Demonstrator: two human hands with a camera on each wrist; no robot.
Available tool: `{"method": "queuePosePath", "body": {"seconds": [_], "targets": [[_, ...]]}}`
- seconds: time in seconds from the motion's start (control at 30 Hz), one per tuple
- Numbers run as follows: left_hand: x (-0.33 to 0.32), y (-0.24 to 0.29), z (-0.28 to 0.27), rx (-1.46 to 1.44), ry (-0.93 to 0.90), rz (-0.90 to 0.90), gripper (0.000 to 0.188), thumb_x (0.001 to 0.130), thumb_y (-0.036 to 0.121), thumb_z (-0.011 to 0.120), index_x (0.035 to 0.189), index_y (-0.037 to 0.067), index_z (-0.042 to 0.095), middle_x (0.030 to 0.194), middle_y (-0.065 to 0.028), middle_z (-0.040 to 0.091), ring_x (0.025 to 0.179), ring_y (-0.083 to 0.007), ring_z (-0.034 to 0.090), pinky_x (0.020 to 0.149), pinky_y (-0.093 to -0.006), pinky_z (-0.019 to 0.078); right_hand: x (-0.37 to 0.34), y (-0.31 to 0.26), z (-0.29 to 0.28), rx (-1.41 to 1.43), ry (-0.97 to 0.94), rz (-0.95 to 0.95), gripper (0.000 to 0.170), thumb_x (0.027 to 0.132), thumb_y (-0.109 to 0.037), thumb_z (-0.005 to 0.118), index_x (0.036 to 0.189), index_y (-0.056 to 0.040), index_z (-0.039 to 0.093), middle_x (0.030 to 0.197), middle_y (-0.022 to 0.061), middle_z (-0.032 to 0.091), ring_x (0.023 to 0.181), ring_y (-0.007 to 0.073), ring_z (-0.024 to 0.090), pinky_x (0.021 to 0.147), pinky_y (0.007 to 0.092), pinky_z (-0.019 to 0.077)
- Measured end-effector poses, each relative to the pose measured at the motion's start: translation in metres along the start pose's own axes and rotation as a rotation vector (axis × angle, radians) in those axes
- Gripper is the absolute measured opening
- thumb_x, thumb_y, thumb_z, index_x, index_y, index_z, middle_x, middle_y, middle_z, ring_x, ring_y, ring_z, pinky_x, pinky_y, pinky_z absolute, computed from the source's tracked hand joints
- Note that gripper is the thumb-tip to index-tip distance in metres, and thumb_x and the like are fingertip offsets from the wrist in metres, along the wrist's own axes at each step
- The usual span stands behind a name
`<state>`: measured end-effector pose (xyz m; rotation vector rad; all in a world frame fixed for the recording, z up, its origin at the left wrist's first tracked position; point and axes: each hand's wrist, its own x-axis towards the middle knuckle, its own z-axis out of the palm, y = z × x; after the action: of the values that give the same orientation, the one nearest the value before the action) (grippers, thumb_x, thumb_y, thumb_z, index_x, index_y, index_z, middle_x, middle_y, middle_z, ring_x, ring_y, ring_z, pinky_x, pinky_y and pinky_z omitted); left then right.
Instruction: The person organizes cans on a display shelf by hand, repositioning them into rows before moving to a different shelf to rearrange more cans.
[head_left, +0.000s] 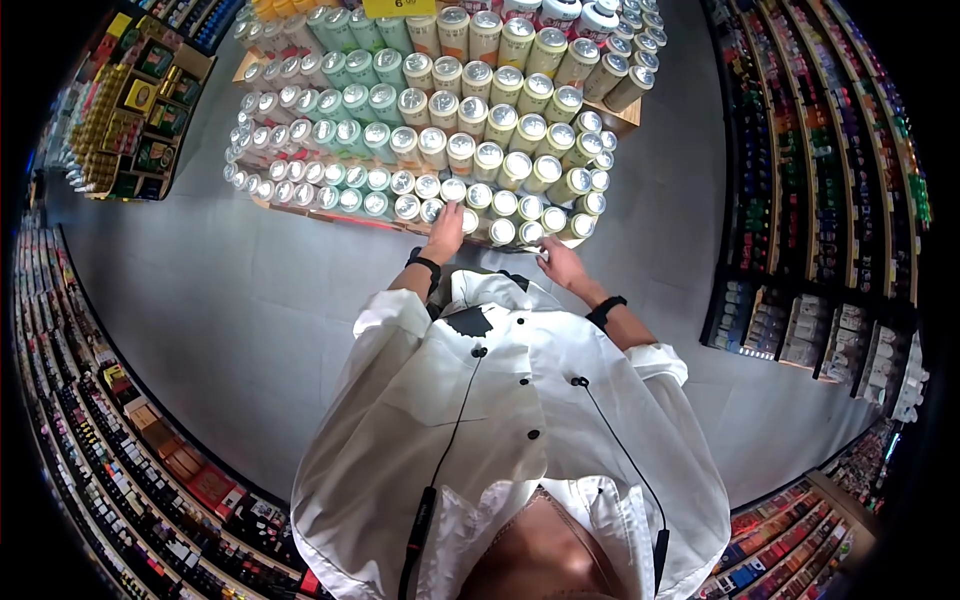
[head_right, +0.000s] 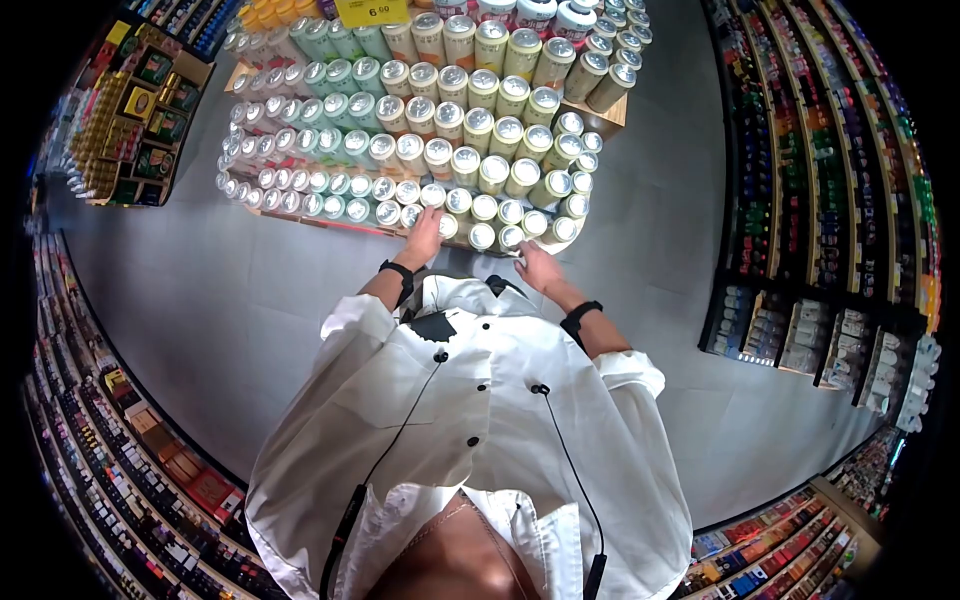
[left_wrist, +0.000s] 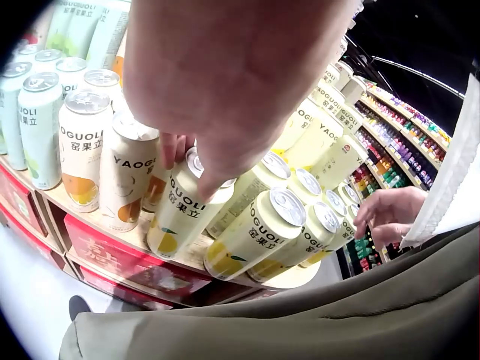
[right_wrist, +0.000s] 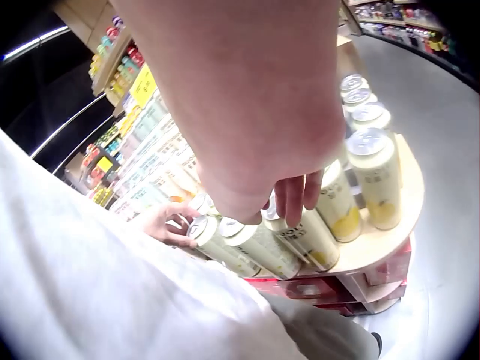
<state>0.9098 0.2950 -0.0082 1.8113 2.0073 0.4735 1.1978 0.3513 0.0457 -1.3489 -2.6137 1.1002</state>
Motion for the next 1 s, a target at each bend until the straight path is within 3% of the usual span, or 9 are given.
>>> {"method": "queuePosePath", "body": {"seconds": [0.13,0.3,0.53,0.8,0.9,1.0], "targets": [[-0.001,0.003,-0.003,-0.014,-0.003,-0.038,0.039,0.071,-0.005,0.063,0.108,-0.001,0.051,0.119,-0.0181,0.044,0.111,-0.0355,0.047,0.093,-0.0424,0.0447,0.036,-0.033,0.003,-0.232,-0.050,-0.132,0.037,0.081,-0.019,0.065,0.112,-0.0049,0.051,0.110,0.0179,0.052,0.097,0.0356,0.058,0.080,0.0444,0.0489],[-0.001,0.004,-0.011,-0.074,-0.016,-0.063,0.040,0.067,0.001,0.073,0.102,-0.001,0.054,0.117,-0.0161,0.046,0.109,-0.0346,0.049,0.091,-0.0423,0.0454,0.067,-0.054,0.019,-0.364,-0.071,-0.125,0.049,0.079,-0.024,0.067,0.118,-0.0038,0.045,0.111,0.0192,0.050,0.099,0.0373,0.057,0.081,0.0443,0.0487],[-0.003,-0.006,0.000,-0.093,0.011,-0.066,0.048,0.067,0.004,0.075,0.109,0.000,0.054,0.113,-0.0155,0.049,0.110,-0.0338,0.049,0.091,-0.0412,0.0444,0.083,-0.054,0.038,-0.500,-0.144,-0.041,0.054,0.078,-0.029,0.070,0.117,-0.0025,0.045,0.114,0.0185,0.052,0.106,0.0343,0.055,0.087,0.0409,0.0469],[-0.028,-0.024,0.000,-0.266,0.087,0.033,0.046,0.079,-0.007,0.053,0.123,0.002,0.046,0.113,-0.0201,0.052,0.106,-0.0363,0.052,0.089,-0.0429,0.0443,0.082,-0.056,0.036,-0.533,-0.144,-0.060,0.053,0.078,-0.032,0.070,0.116,-0.0026,0.046,0.114,0.0172,0.053,0.109,0.0303,0.054,0.089,0.0390,0.0449],[-0.061,-0.023,0.005,-0.470,0.056,-0.114,0.041,0.080,-0.005,0.048,0.120,0.003,0.049,0.109,-0.0194,0.054,0.097,-0.0366,0.058,0.083,-0.0415,0.0482,0.075,-0.054,0.036,-0.500,-0.095,-0.085,0.054,0.078,-0.030,0.070,0.117,-0.0027,0.045,0.115,0.0175,0.052,0.110,0.0310,0.053,0.091,0.0396,0.0438],[-0.105,-0.039,0.023,-0.427,0.103,-0.187,0.035,0.081,-0.001,0.051,0.115,0.005,0.054,0.107,-0.0179,0.056,0.093,-0.0358,0.059,0.080,-0.0396,0.0496,0.073,-0.050,0.034,-0.460,-0.086,-0.125,0.055,0.077,-0.029,0.071,0.117,-0.0028,0.045,0.115,0.0175,0.051,0.110,0.0316,0.053,0.091,0.0399,0.0438]]}}
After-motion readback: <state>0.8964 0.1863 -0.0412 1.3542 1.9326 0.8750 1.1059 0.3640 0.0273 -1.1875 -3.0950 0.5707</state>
